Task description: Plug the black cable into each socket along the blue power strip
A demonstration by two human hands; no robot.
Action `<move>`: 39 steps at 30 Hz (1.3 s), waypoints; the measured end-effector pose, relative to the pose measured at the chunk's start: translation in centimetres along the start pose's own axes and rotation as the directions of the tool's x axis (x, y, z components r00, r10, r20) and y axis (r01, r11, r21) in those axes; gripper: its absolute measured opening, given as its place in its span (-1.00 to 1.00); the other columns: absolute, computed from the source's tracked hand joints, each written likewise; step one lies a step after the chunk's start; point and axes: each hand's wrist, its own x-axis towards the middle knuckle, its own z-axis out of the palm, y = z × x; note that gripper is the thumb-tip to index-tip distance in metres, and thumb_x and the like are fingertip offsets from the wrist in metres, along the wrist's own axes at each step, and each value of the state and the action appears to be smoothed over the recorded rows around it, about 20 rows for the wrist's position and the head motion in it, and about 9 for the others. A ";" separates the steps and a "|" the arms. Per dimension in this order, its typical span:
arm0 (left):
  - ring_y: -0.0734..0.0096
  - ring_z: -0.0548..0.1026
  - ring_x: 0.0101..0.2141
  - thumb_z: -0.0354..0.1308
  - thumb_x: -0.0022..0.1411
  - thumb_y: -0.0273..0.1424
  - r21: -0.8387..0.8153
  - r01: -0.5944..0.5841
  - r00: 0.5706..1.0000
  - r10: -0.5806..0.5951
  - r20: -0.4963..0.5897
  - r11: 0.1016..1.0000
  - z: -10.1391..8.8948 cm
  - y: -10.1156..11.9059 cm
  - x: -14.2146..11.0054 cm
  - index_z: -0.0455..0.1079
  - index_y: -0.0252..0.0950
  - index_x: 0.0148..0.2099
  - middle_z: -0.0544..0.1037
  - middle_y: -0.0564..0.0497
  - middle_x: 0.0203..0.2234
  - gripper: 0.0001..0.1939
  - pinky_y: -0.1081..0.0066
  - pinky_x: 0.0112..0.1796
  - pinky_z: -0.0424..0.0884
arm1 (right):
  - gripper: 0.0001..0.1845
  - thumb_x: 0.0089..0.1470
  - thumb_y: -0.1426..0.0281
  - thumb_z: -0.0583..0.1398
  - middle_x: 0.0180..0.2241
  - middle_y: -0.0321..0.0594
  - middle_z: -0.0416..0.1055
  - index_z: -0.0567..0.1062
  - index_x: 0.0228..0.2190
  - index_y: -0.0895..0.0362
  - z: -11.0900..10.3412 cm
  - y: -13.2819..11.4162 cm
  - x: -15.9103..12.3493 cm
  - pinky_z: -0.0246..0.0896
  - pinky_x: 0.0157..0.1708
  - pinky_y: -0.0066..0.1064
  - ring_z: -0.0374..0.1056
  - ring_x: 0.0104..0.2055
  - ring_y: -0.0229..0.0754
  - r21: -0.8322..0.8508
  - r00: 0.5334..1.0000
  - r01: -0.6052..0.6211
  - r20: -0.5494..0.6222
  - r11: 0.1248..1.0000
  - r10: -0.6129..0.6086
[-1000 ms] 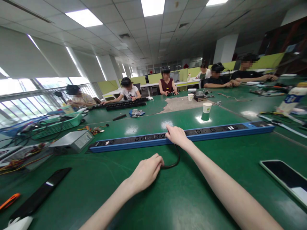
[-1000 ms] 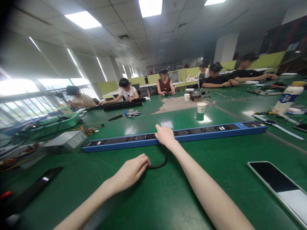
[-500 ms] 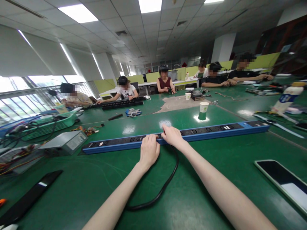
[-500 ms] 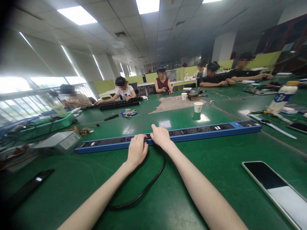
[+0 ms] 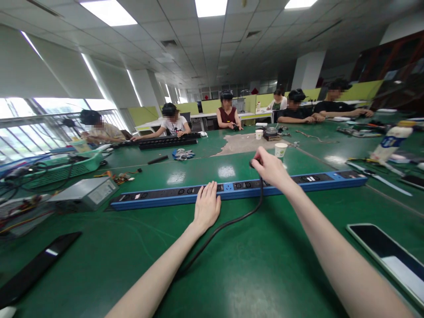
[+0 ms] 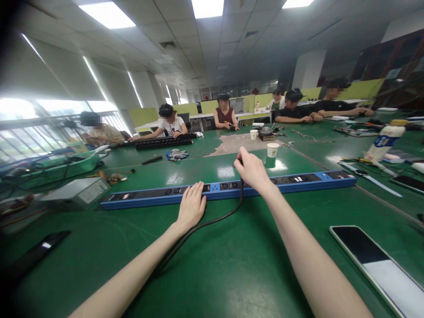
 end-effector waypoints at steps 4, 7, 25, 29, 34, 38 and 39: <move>0.14 0.20 0.39 -0.10 0.49 -0.35 0.007 -0.006 1.000 0.006 0.007 1.000 0.1 0.1 -0.1 0.10 -0.32 0.47 0.23 -0.17 0.41 -0.42 0.03 0.39 0.03 | -0.85 0.28 0.26 0.10 -0.38 -0.20 0.45 0.36 -0.24 0.08 -0.3 6.6 -1.5 0.01 -0.34 -0.42 0.33 -0.31 -0.13 -0.015 0.996 0.043 0.079 0.999 -0.042; 0.15 0.19 0.39 -0.10 0.48 -0.36 0.003 -0.006 1.000 0.006 0.002 1.000 0.1 0.2 -0.1 0.11 -0.33 0.47 0.24 -0.18 0.41 -0.42 0.04 0.40 0.02 | -0.83 0.30 0.24 0.09 -0.37 -0.23 0.45 0.36 -0.24 0.07 1.3 8.5 -2.6 0.04 -0.33 -0.44 0.32 -0.32 -0.16 0.057 0.979 0.079 0.182 0.995 -0.088; 0.16 0.17 0.40 -0.05 0.42 -0.46 -0.088 -0.103 0.995 0.102 -0.016 0.991 -0.8 0.3 -0.1 0.14 -0.33 0.45 0.27 -0.16 0.39 -0.41 0.03 0.40 0.07 | -0.75 0.40 0.34 -0.06 -0.24 -0.09 0.51 0.34 -0.02 0.09 3.6 1.8 -3.8 0.07 -0.28 -0.36 0.43 -0.21 -0.05 -0.357 0.957 0.074 0.287 0.931 0.034; 0.16 0.17 0.40 -0.04 0.40 -0.48 -0.100 -0.110 0.994 0.109 -0.022 0.989 -1.1 0.3 -0.2 0.16 -0.33 0.43 0.28 -0.15 0.38 -0.42 0.03 0.40 0.08 | -0.74 0.37 0.40 -0.02 -0.21 -0.04 0.52 0.34 0.02 0.10 4.3 0.7 -3.7 0.13 -0.22 -0.34 0.45 -0.14 -0.02 -0.405 0.947 0.059 0.312 0.913 0.078; 0.17 0.16 0.41 -0.04 0.38 -0.50 -0.117 -0.114 0.993 0.114 -0.009 0.987 -1.1 0.3 -0.2 0.16 -0.31 0.43 0.28 -0.15 0.38 -0.40 0.03 0.41 0.06 | -0.74 0.35 0.41 0.00 -0.21 -0.02 0.53 0.34 0.02 0.10 5.0 0.7 -3.7 0.15 -0.24 -0.34 0.46 -0.13 0.01 -0.380 0.945 0.050 0.318 0.923 0.080; 0.15 0.15 0.41 -0.04 0.36 -0.51 -0.125 -0.113 0.993 0.114 0.004 0.986 -1.1 0.3 -0.2 0.14 -0.30 0.44 0.27 -0.15 0.39 -0.38 0.01 0.41 0.05 | -0.76 0.36 0.36 -0.01 -0.23 -0.03 0.53 0.36 -0.02 0.10 4.9 0.9 -3.9 0.14 -0.28 -0.35 0.46 -0.18 0.00 -0.356 0.951 0.035 0.299 0.934 0.078; 0.14 0.15 0.41 -0.04 0.36 -0.51 -0.128 -0.113 0.993 0.115 0.003 0.985 -1.1 0.3 -0.3 0.13 -0.30 0.45 0.27 -0.15 0.39 -0.37 0.00 0.41 0.06 | -0.76 0.36 0.34 -0.01 -0.24 -0.03 0.54 0.36 -0.04 0.10 4.7 0.9 -3.8 0.13 -0.29 -0.35 0.46 -0.20 -0.02 -0.353 0.951 0.028 0.297 0.935 0.083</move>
